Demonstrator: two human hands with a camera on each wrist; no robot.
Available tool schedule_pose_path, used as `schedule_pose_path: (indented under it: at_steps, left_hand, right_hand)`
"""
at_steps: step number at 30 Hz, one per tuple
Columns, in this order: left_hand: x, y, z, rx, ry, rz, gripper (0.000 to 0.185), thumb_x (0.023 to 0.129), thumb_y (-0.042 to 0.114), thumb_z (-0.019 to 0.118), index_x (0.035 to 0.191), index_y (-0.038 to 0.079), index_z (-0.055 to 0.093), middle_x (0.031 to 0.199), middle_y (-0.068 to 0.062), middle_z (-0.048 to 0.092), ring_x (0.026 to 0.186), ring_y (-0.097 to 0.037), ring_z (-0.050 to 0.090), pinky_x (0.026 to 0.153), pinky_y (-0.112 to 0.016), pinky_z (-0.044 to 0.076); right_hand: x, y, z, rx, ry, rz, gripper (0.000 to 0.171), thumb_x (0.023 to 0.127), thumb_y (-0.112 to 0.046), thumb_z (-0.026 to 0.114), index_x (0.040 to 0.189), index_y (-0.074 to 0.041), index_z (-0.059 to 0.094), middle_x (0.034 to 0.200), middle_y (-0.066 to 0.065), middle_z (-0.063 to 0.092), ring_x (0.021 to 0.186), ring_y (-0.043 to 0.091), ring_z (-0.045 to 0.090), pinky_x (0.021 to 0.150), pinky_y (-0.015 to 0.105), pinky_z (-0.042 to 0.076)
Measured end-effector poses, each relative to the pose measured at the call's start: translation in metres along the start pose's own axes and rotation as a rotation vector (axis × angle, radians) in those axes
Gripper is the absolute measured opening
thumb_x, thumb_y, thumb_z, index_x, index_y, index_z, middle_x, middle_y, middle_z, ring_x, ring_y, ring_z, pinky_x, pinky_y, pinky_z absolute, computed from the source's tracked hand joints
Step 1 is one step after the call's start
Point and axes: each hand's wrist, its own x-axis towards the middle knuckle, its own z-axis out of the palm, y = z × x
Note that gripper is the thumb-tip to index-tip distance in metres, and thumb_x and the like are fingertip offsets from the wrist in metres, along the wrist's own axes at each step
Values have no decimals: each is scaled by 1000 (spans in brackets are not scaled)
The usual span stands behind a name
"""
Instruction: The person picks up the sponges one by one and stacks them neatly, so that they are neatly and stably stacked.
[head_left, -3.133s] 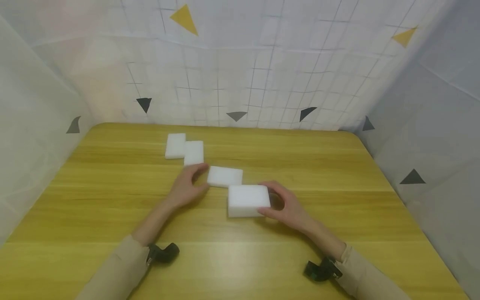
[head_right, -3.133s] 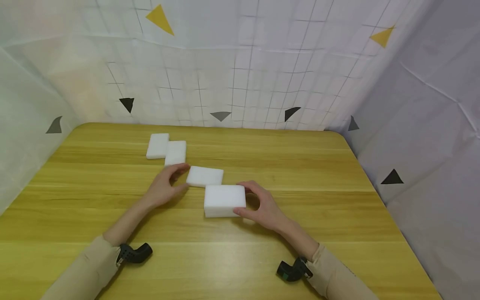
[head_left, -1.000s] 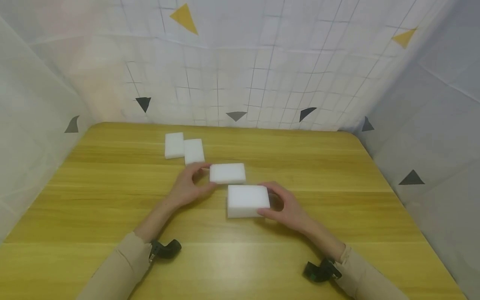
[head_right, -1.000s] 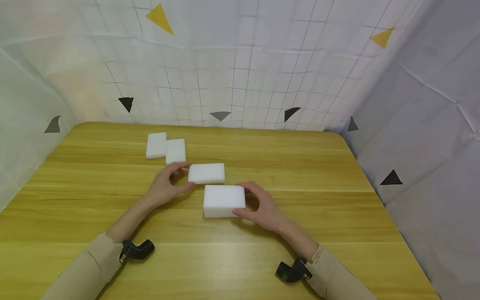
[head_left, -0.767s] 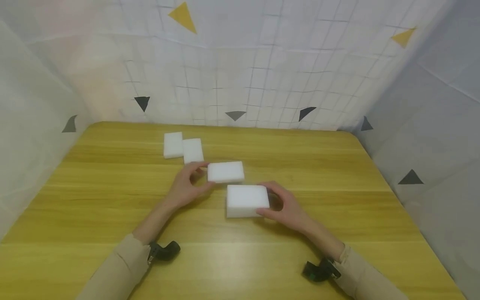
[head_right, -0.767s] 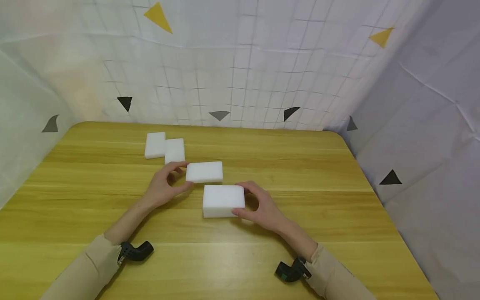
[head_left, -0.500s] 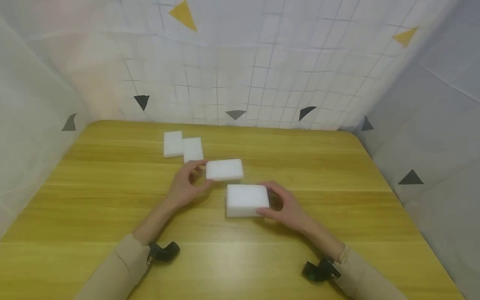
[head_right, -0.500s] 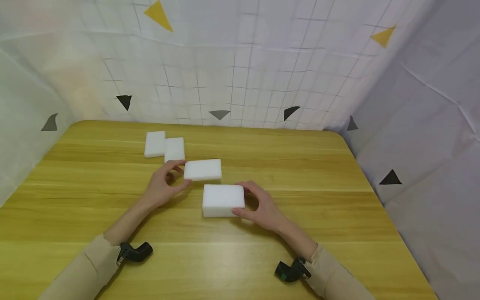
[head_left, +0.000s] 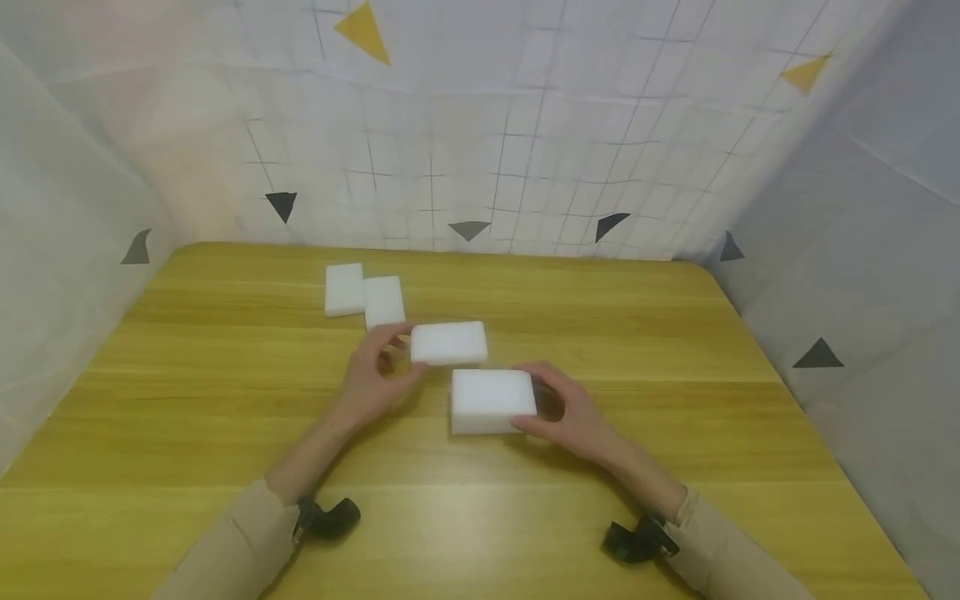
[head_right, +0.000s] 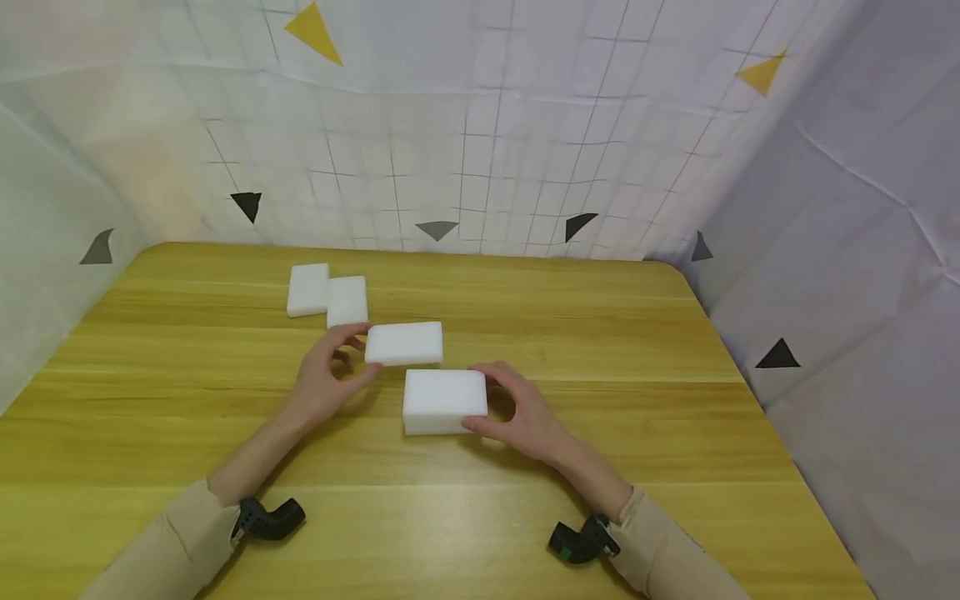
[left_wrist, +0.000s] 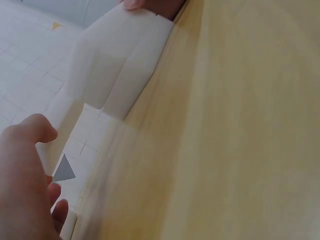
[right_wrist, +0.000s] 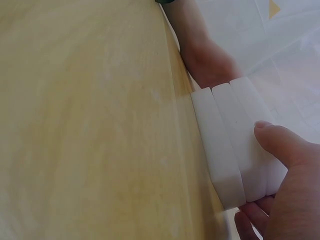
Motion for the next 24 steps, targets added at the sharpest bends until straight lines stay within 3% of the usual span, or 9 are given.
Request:
schedule_pose_path:
  at_steps: [8, 15, 21, 24]
  left_hand:
    - [-6, 14, 11, -19, 30, 18, 60, 80, -4, 77, 136, 1, 55, 132, -19, 58, 108, -40, 57, 83, -56, 51]
    - [-11, 49, 10, -28, 82, 86, 55, 78, -7, 76, 130, -9, 56, 124, -26, 59, 103, -44, 57, 79, -53, 51]
    - [-16, 55, 15, -45, 81, 141, 54, 77, -6, 76, 127, -9, 57, 120, -26, 60, 100, -44, 58, 75, -51, 52]
    - [-18, 57, 17, -45, 70, 137, 54, 77, -6, 77, 127, -8, 57, 119, -25, 61, 100, -43, 58, 75, -51, 52]
  right_hand:
    - [0, 1, 0, 8, 8, -3, 64, 80, -24, 85, 136, -28, 55, 131, -9, 61, 122, 13, 56, 107, 45, 45]
    - [-1, 2, 0, -11, 2, 4, 63, 81, -25, 84, 137, -28, 55, 131, -8, 61, 121, 14, 56, 106, 35, 45]
    - [-1, 0, 0, -11, 5, 6, 63, 81, -26, 85, 137, -27, 55, 133, -6, 60, 123, 14, 55, 107, 40, 45]
    - [0, 0, 1, -11, 7, 15, 64, 80, -24, 85, 137, -26, 56, 133, -6, 60, 124, 14, 53, 109, 44, 44]
